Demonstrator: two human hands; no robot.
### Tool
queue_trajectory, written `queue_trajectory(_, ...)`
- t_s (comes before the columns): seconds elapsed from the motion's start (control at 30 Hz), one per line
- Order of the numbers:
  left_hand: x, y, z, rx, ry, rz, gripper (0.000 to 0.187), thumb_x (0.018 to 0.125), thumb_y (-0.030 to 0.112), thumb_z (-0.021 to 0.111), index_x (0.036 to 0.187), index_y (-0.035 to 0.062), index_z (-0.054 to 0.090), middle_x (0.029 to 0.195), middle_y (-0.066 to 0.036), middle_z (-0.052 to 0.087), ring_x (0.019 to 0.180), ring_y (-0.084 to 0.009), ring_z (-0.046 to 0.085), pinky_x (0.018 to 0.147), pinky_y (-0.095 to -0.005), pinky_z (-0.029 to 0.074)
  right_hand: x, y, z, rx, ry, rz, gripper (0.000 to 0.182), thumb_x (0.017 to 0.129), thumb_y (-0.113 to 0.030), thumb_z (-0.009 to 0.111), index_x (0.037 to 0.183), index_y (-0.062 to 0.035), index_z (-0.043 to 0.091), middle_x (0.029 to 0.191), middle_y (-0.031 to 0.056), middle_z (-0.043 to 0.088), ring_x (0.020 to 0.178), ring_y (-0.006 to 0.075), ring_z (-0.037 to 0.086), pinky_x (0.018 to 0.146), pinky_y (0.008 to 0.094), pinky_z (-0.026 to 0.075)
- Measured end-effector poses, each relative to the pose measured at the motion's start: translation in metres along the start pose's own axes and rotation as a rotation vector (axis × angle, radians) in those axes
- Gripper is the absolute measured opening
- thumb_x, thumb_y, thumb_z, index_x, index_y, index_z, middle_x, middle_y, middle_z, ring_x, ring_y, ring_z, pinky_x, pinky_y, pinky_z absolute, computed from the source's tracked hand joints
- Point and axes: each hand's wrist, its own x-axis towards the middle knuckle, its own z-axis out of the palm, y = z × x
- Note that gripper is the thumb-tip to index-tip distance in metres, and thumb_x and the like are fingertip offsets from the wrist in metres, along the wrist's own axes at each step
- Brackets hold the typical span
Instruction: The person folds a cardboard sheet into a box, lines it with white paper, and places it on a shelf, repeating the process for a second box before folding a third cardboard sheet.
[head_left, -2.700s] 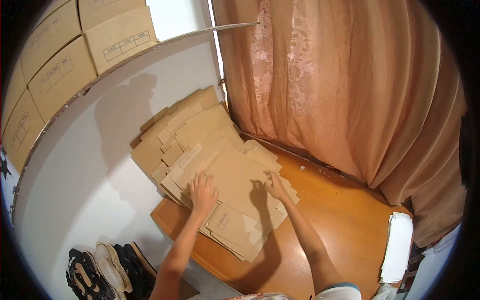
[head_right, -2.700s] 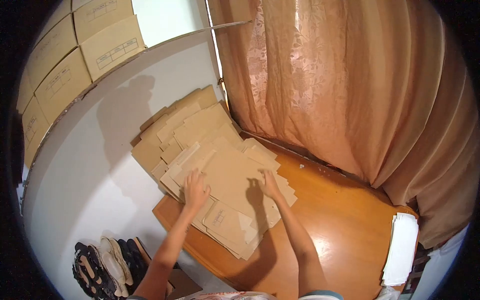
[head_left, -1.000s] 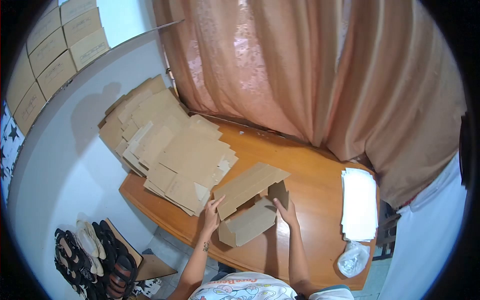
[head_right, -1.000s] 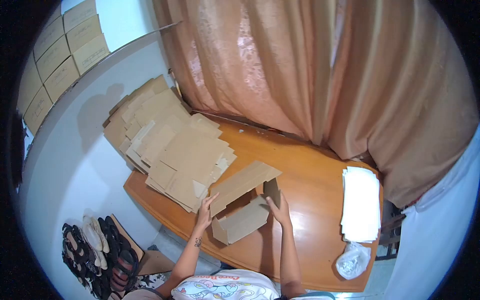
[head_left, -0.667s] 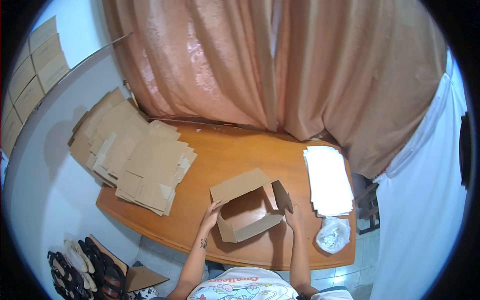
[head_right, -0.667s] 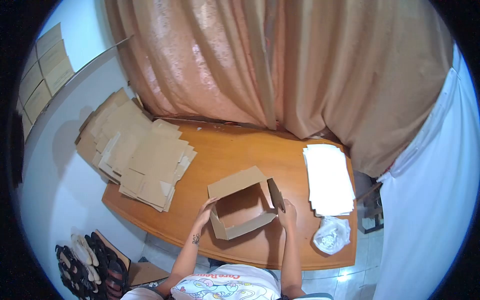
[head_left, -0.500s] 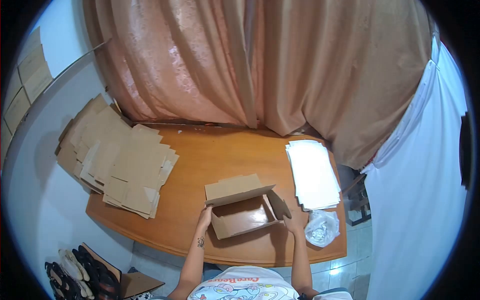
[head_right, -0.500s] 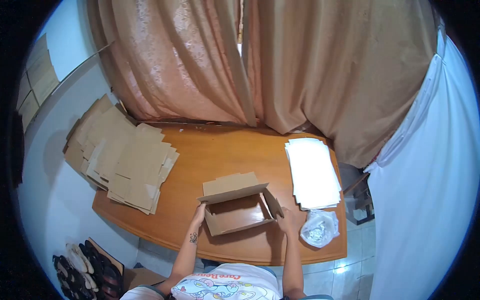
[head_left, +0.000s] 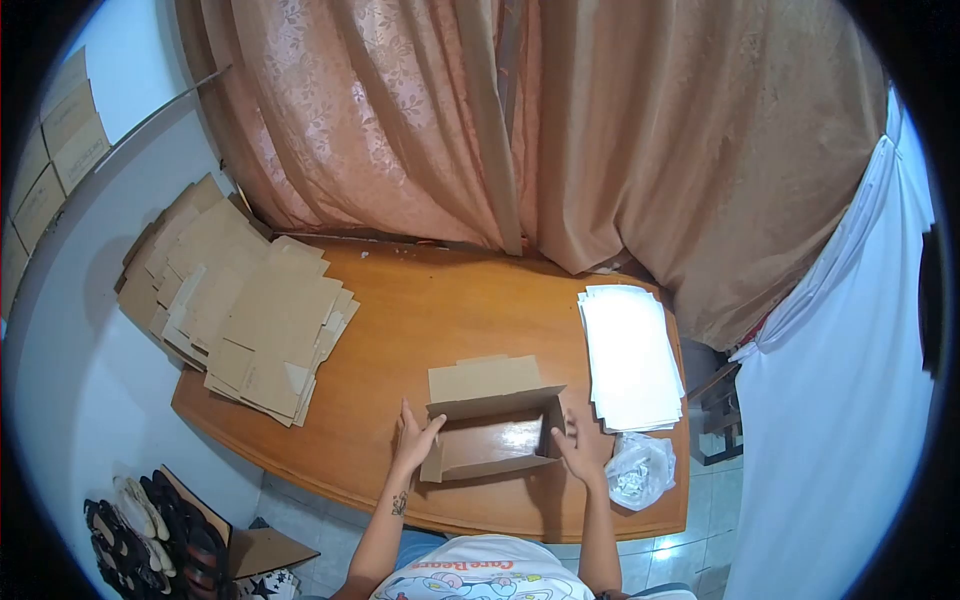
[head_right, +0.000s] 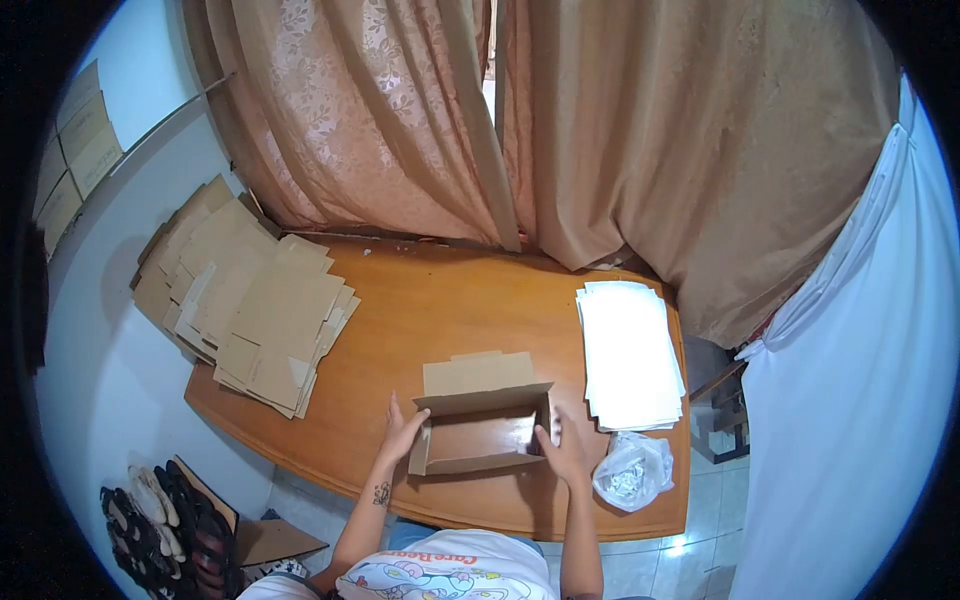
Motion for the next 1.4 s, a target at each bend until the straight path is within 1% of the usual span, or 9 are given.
queue_trajectory(0.23,-0.016,-0.006,0.002,0.401,-0.271,0.100,0.117,0.071,0.035,0.073,0.143,-0.0030,-0.012,0.142,-0.039,0.010,0.136,-0.0460,0.014,0.111,-0.0474,0.020,0.021,-0.112,0.015,-0.274,0.249,-0.397,0.067,0.077,-0.008,0.067,0.136,-0.0036,0.036,0.128,0.0223,0.044,0.120,0.0382,0.042,0.102,0.0427,0.034)
queue_trajectory(0.43,0.002,-0.046,0.004,0.171,-0.324,-0.002,0.083,0.079,0.021,0.055,0.138,-0.0050,0.002,0.138,-0.042,0.018,0.131,-0.0484,0.026,0.108,-0.0440,0.026,0.036,-0.074,0.058,-0.637,0.202,-0.481,0.048,0.072,-0.001,0.066,0.118,-0.0111,0.058,0.122,0.0156,0.051,0.113,0.0338,0.047,0.093,0.0399,0.041)
queue_trajectory(0.53,0.017,-0.053,0.005,0.097,-0.256,-0.036,0.068,0.083,0.016,0.047,0.135,-0.0052,0.008,0.132,-0.043,0.029,0.125,-0.0483,0.035,0.105,-0.0442,0.030,0.035,-0.058,0.061,-0.368,0.219,-0.530,0.025,0.073,0.005,0.060,0.090,-0.0109,0.069,0.088,0.0039,0.067,0.090,0.0279,0.058,0.080,0.0383,0.048)
queue_trajectory(0.67,0.015,-0.009,-0.014,0.198,-0.262,-0.101,0.056,0.086,0.015,0.041,0.131,-0.0061,0.013,0.121,-0.039,0.043,0.114,-0.0482,0.048,0.100,-0.0444,0.036,0.027,-0.039,0.056,-0.248,0.123,-0.570,0.023,0.072,0.006,0.065,0.089,-0.0080,0.071,0.090,0.0056,0.070,0.076,0.0228,0.060,0.066,0.0314,0.050)
queue_trajectory(0.77,0.037,-0.065,0.011,0.157,-0.153,0.182,0.047,0.088,0.015,0.038,0.127,-0.0049,0.020,0.116,-0.036,0.049,0.111,-0.0483,0.050,0.098,-0.0452,0.038,0.020,-0.032,0.056,-0.205,0.122,-0.545,0.020,0.074,0.005,0.066,0.089,-0.0071,0.071,0.093,0.0061,0.070,0.079,0.0224,0.061,0.068,0.0309,0.049)
queue_trajectory(1.0,0.026,-0.038,-0.012,0.034,-0.133,0.059,0.033,0.092,0.015,0.038,0.119,-0.0024,0.032,0.114,-0.031,0.054,0.109,-0.0437,0.053,0.094,-0.0445,0.040,0.026,-0.013,0.057,-0.130,0.072,-0.548,0.016,0.073,0.004,0.068,0.086,-0.0050,0.070,0.094,0.0058,0.071,0.080,0.0216,0.061,0.076,0.0313,0.047)
queue_trajectory(1.23,0.024,-0.036,-0.006,0.080,-0.284,0.107,0.052,0.087,0.026,0.054,0.124,-0.0025,0.030,0.125,-0.030,0.047,0.117,-0.0407,0.048,0.098,-0.0433,0.038,0.025,-0.010,0.061,-0.123,0.073,-0.499,0.014,0.072,0.002,0.071,0.084,-0.0048,0.069,0.097,0.0057,0.070,0.085,0.0222,0.060,0.077,0.0319,0.047)
queue_trajectory(1.3,0.014,-0.027,0.002,0.389,-0.320,0.296,0.071,0.082,0.033,0.063,0.131,-0.0012,0.025,0.138,-0.032,0.028,0.127,-0.0429,0.035,0.105,-0.0448,0.032,0.024,-0.010,0.059,-0.137,0.076,-0.499,0.015,0.072,0.002,0.071,0.085,-0.0049,0.069,0.097,0.0058,0.070,0.085,0.0225,0.060,0.077,0.0320,0.047)
queue_trajectory(1.4,-0.007,-0.013,0.011,0.652,-0.344,0.190,0.082,0.080,0.035,0.067,0.136,-0.0007,0.019,0.140,-0.035,0.016,0.131,-0.0472,0.024,0.109,-0.0473,0.026,0.023,-0.015,0.059,-0.142,0.091,-0.514,0.014,0.071,0.003,0.069,0.083,-0.0022,0.067,0.096,0.0076,0.069,0.084,0.0247,0.061,0.077,0.0335,0.049)
